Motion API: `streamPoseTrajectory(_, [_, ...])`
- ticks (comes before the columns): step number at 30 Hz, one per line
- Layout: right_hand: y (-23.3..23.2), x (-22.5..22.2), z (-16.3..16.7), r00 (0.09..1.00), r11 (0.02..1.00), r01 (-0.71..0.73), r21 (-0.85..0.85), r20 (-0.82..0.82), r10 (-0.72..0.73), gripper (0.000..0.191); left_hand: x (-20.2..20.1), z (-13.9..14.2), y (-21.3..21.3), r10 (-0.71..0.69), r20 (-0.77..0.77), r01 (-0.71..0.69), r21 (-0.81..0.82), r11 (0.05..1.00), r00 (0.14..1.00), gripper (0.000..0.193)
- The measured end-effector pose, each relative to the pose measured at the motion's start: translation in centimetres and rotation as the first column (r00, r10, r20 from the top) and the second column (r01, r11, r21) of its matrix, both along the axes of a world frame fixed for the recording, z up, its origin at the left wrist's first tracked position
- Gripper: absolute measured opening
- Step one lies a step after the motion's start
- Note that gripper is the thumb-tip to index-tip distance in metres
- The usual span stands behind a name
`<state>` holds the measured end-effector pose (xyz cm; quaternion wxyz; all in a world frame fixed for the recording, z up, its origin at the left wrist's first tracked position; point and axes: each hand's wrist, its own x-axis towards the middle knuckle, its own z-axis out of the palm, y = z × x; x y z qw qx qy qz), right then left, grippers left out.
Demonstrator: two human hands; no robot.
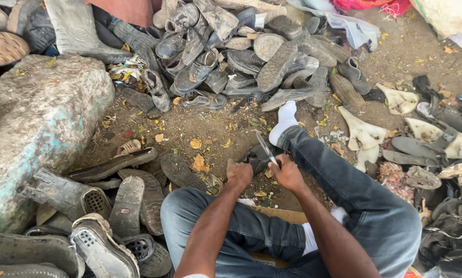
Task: The person sits on the ground surrounded by discarded shoes and uses a knife to scrape and separate parts of a shoe. The person repeatedly works on the same shoe, removing material and discarding pieces.
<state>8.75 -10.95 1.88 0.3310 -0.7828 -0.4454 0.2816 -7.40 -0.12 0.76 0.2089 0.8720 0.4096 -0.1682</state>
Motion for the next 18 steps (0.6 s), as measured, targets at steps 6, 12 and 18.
streamPoseTrajectory(6, [-0.1, -1.2, -0.6, 0.888, 0.958, -0.171, -0.230, 0.385, 0.251, 0.035, 0.0, -0.3, 0.3, 0.041, 0.152, -0.067, 0.167, 0.984, 0.987, 0.022])
streamPoseTrajectory(12, [-2.1, -3.7, -0.9, 0.872, 0.916, -0.122, -0.382, 0.399, 0.283, 0.033, -1.4, -1.0, -0.3, 0.125, 0.091, -0.136, 0.127, 0.982, 0.988, 0.027])
streamPoseTrajectory(18, [-1.4, -5.8, -2.4, 0.817, 0.949, -0.279, -0.145, 0.484, 0.314, 0.037, -2.5, -1.7, -0.6, 0.031, 0.243, -0.086, 0.219, 0.972, 0.969, 0.019])
